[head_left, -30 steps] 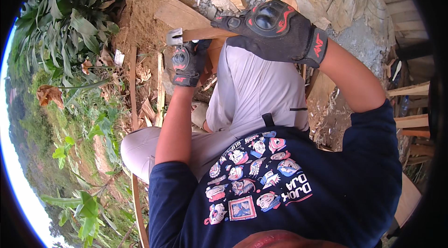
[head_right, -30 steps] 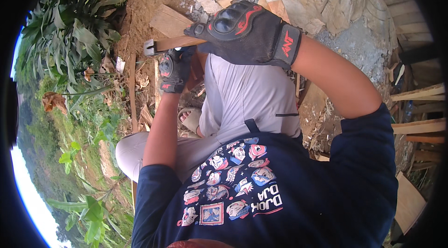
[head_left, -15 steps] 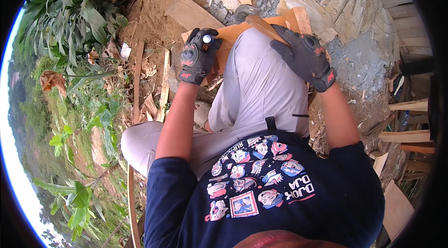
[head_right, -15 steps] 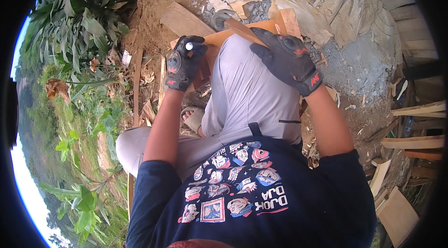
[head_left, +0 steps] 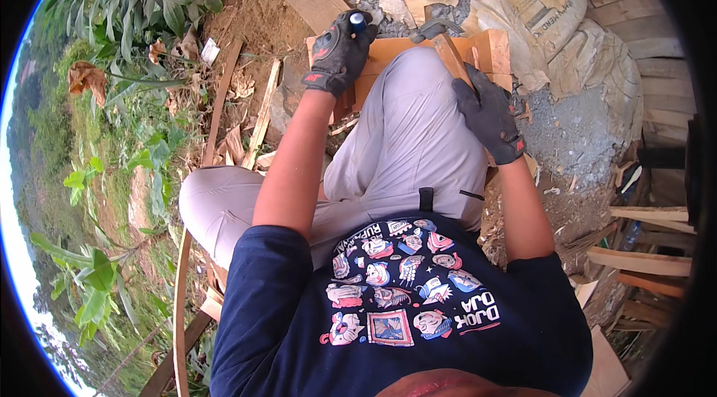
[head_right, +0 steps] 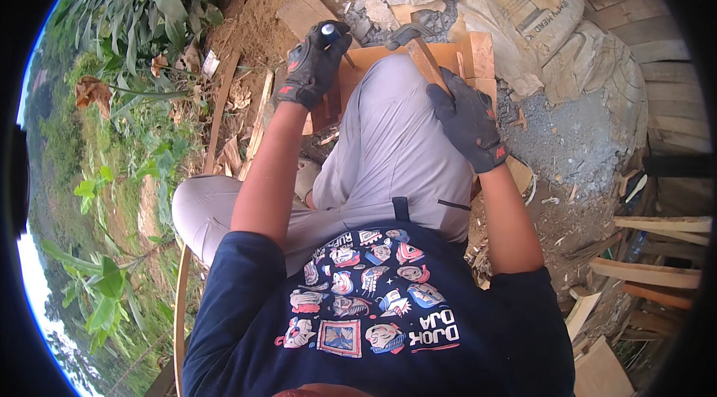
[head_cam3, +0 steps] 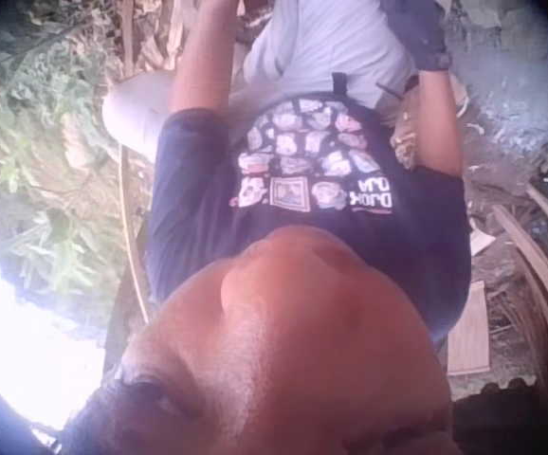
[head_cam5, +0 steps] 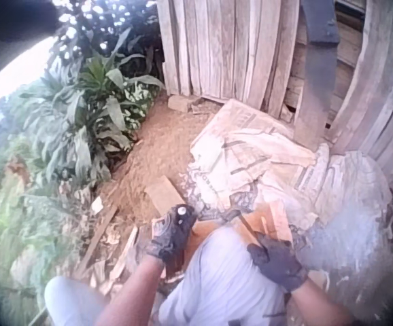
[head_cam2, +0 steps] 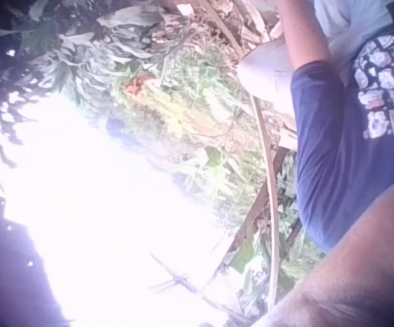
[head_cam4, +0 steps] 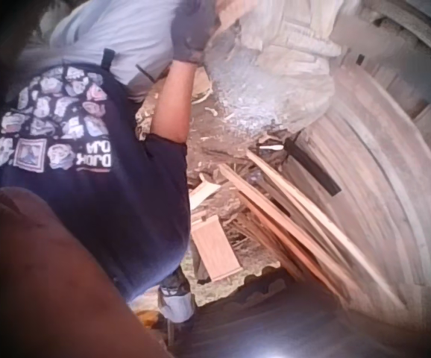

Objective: The person sits on the ground and uses a hammer to drive nails into a wooden plank. They repeatedly position the nail and strike it with the hammer to secure it into the wood.

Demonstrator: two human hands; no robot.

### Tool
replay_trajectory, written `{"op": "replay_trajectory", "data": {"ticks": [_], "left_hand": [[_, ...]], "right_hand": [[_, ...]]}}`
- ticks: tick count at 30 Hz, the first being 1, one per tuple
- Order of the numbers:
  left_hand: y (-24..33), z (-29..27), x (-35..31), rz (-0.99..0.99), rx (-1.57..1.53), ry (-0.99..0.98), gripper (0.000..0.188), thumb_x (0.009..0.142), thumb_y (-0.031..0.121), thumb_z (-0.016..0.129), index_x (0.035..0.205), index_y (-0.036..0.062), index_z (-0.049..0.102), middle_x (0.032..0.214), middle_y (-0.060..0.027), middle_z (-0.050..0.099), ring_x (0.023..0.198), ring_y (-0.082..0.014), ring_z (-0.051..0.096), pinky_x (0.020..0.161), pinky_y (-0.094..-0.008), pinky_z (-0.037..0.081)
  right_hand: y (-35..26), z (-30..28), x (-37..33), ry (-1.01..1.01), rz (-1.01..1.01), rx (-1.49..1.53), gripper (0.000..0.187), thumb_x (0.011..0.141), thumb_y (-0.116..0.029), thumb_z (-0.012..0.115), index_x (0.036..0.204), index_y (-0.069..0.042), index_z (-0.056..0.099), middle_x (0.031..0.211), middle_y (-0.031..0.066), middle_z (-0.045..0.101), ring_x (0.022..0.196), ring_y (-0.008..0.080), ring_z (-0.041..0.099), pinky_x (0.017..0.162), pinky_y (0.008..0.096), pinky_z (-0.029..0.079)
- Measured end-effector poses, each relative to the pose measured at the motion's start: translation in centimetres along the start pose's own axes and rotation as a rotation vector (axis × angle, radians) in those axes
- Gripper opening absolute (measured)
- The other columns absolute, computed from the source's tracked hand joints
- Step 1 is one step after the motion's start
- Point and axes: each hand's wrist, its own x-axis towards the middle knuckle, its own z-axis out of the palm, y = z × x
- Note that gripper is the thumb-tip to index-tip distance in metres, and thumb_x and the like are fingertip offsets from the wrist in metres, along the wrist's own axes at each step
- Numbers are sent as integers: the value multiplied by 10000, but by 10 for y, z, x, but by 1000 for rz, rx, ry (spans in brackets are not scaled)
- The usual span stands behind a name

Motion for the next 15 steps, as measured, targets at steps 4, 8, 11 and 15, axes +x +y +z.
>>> {"op": "replay_trajectory", "data": {"ticks": [4, 8, 11, 15], "left_hand": [[-2, 30, 17, -15, -234, 44, 364, 958, 411, 670, 1175, 119, 697, 1088, -127, 752, 1062, -313, 712, 930, -428, 533], [-6, 42, 49, -67, -201, 135, 390, 948, 444, 641, 1154, 117, 689, 1080, -130, 743, 1064, -333, 702, 933, -449, 523], [-12, 51, 81, -71, -90, 158, 390, 936, 440, 636, 1151, 119, 691, 1140, -162, 731, 1121, -380, 681, 959, -478, 512], [-6, 63, 96, -133, -116, 117, 419, 919, 437, 646, 1173, 107, 689, 1196, -191, 716, 1156, -405, 661, 988, -489, 504]], "right_hand": [[-11, -5, 2, -52, 30, 31, 438, 1041, -368, 536, 1300, -29, 632, 958, 199, 713, 862, 375, 695, 822, 456, 531], [-14, -6, 1, -89, 90, 95, 425, 1038, -361, 539, 1290, -32, 634, 882, 176, 700, 803, 345, 691, 794, 449, 532], [-5, -2, 0, -47, 41, 83, 419, 1037, -363, 542, 1282, -37, 639, 842, 161, 691, 769, 330, 685, 775, 442, 535], [3, -4, -1, -18, 5, 82, 414, 1036, -362, 548, 1276, -39, 644, 829, 154, 690, 751, 308, 685, 764, 428, 536]]}}
